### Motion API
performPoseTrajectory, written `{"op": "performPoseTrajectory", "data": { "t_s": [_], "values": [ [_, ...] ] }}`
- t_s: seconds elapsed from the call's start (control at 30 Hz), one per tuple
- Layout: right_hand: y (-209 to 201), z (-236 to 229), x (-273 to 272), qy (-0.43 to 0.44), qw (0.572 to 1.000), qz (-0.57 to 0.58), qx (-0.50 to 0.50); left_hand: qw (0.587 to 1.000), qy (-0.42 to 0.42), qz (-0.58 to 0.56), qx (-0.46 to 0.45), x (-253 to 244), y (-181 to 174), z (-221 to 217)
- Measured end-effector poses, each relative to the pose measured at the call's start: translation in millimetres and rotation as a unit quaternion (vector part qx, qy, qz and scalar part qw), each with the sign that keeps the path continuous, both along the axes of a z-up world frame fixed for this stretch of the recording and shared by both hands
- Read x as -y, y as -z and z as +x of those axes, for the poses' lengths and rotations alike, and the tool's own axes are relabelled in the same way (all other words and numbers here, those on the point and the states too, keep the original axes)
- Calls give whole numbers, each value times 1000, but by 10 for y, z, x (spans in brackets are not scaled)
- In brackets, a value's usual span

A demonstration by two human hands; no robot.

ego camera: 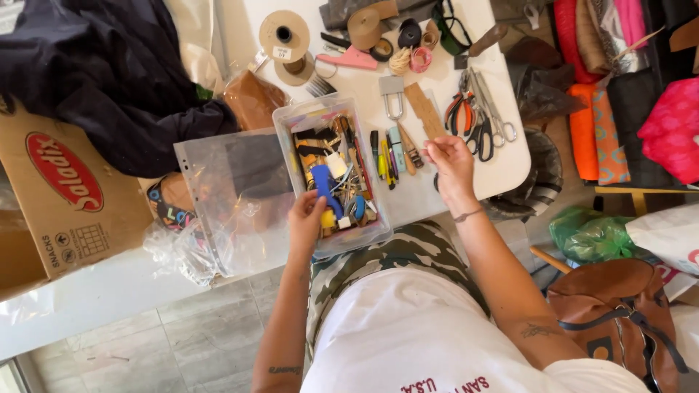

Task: Organizing various leather-working supplies and tools into a plastic storage container on a workbench.

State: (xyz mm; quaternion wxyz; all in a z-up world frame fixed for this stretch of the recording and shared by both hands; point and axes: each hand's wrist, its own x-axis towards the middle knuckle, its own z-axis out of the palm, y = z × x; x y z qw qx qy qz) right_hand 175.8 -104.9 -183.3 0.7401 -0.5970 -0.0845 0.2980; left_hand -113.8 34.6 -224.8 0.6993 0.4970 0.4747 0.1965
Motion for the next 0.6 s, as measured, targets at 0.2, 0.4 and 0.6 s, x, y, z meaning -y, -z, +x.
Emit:
{"op": "performPoseTrajectory", "data": {
  "t_s": [0.2, 0.4, 0.6],
  "values": [
    [254, 402, 587, 36, 996, -74, 38, 999, -31, -22, -14, 177, 35, 270],
    [397, 452, 1100, 35, 998, -22, -48, 987, 130, -43, 80, 1065, 24, 1604],
    [402, 1279, 2172, 85, 992, -12, -94, 971, 196, -95, 94, 1896, 45, 2666]
  ]
}}
